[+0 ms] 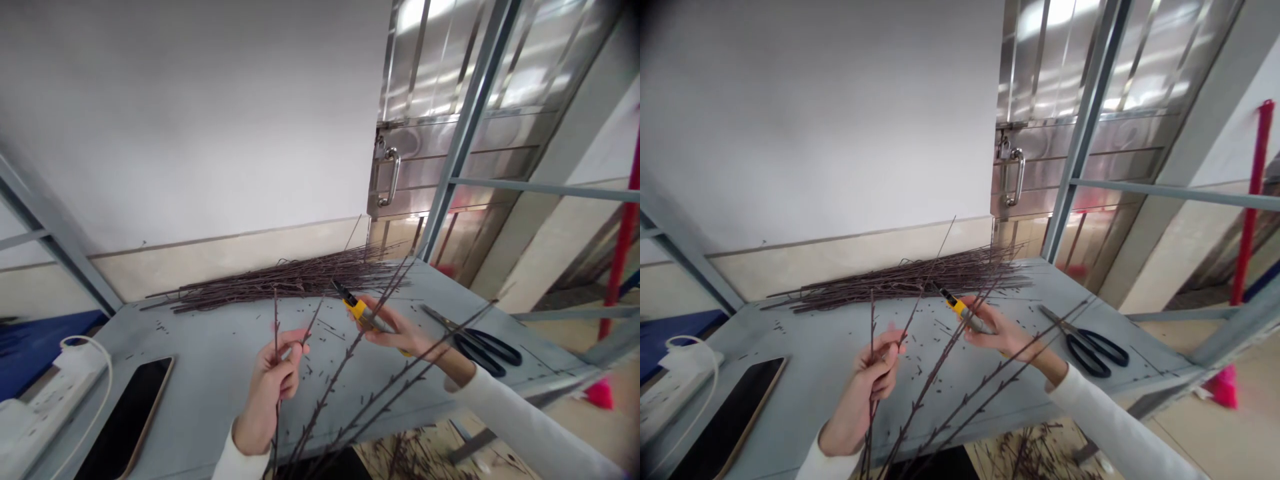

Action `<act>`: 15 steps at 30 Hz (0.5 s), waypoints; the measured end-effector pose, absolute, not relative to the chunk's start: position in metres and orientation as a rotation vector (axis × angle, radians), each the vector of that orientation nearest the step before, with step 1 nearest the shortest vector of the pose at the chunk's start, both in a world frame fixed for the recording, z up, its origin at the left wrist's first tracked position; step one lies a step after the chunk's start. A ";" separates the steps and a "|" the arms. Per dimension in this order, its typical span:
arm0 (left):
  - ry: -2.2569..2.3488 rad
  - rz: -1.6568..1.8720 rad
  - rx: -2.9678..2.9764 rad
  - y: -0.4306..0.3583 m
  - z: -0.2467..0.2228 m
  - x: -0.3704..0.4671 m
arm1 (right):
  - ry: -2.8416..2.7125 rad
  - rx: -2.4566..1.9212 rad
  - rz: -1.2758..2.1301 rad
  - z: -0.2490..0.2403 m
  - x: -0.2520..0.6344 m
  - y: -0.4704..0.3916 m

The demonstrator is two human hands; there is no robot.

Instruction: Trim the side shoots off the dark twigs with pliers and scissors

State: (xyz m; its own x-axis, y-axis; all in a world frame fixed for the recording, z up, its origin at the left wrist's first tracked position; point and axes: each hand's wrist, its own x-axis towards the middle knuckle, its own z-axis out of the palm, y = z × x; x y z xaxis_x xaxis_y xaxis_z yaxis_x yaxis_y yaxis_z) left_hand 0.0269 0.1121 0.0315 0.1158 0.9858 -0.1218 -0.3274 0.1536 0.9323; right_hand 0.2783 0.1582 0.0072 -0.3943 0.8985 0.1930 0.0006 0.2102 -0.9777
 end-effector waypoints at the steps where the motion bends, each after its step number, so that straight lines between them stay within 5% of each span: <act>1: 0.957 1.182 0.900 0.112 0.032 0.027 | -1.650 -0.883 1.305 0.007 0.280 0.156; 15: 1.005 1.123 0.926 0.111 0.031 0.030 | -1.785 -0.974 1.250 0.010 0.288 0.151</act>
State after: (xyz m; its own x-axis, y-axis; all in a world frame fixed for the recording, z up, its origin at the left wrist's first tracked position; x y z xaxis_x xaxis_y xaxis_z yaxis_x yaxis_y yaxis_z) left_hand 0.0298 0.1108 0.0310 0.1307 0.9786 -0.1591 -0.2662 0.1892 0.9452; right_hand 0.2880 0.1510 0.0098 -0.4406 0.8862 0.1429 0.1683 0.2379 -0.9566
